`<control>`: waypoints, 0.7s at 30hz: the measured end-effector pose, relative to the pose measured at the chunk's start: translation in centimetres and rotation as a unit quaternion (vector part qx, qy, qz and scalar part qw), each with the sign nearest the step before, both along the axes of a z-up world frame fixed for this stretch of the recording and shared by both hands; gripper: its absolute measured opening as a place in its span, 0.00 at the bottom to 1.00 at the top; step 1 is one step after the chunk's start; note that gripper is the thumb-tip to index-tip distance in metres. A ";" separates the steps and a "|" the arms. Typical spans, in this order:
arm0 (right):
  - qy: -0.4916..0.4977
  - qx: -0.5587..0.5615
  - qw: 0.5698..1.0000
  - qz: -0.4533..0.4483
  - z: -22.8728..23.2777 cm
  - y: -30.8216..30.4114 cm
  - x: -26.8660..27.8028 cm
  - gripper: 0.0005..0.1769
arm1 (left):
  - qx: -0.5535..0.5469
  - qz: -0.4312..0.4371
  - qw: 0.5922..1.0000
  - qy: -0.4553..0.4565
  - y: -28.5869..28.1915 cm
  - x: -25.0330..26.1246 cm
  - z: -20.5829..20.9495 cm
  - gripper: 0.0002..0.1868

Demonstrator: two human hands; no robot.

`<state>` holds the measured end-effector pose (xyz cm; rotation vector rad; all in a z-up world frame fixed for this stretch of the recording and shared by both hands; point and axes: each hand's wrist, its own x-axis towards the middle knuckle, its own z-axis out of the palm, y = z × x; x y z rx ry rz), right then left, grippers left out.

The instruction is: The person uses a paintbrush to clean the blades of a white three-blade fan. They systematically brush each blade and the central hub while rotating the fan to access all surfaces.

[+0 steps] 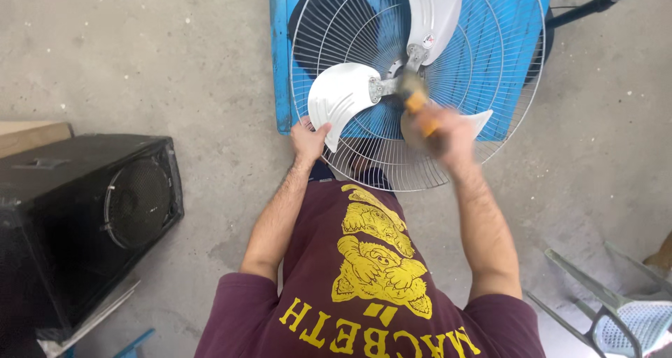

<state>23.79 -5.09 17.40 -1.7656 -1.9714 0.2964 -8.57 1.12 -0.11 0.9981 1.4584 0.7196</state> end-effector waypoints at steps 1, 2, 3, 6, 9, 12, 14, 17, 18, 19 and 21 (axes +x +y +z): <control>-0.037 -0.002 0.999 0.013 -0.5 -1.4 -1.2 0.18 | -0.007 0.001 1.000 0.006 0.0 0.0 0.1 0.20; -0.074 -0.004 0.997 0.026 -0.8 -2.6 -2.3 0.21 | -0.014 0.002 1.000 0.012 0.2 0.0 0.1 0.20; 0.054 -0.027 0.998 -0.002 -0.6 -3.5 -2.5 0.19 | -0.011 -0.002 1.000 0.016 0.3 0.0 0.2 0.21; 0.251 -0.024 0.963 -0.096 0.3 -4.5 -2.7 0.14 | -0.002 -0.010 0.999 0.030 0.4 -0.3 0.3 0.22; 0.095 0.064 0.975 -0.190 1.7 -4.0 -2.1 0.11 | 0.009 -0.005 0.999 0.037 0.4 0.1 0.8 0.24; 0.044 0.051 0.980 -0.190 1.4 -3.8 -2.8 0.10 | 0.013 -0.002 0.999 0.046 0.1 0.2 1.1 0.26; 0.110 0.020 0.987 -0.116 0.2 -4.3 -4.6 0.10 | -0.003 -0.006 0.999 0.054 -0.2 0.3 1.1 0.23; 0.378 -0.083 0.903 -0.184 -2.1 -6.0 -6.5 0.19 | 0.012 0.002 0.997 0.075 -0.5 0.6 0.5 0.25; 0.407 -0.041 0.889 -0.204 -3.2 -5.7 -6.0 0.23 | 0.010 0.001 0.997 0.074 -0.5 0.7 0.2 0.25; 0.436 0.001 0.872 -0.222 -4.6 -5.3 -5.6 0.26 | 0.008 0.001 0.997 0.075 -0.7 0.6 0.0 0.24; 0.448 -0.036 0.830 -0.331 -5.7 -4.2 -0.9 0.15 | 0.011 -0.001 0.998 0.065 -0.9 0.4 -0.4 0.23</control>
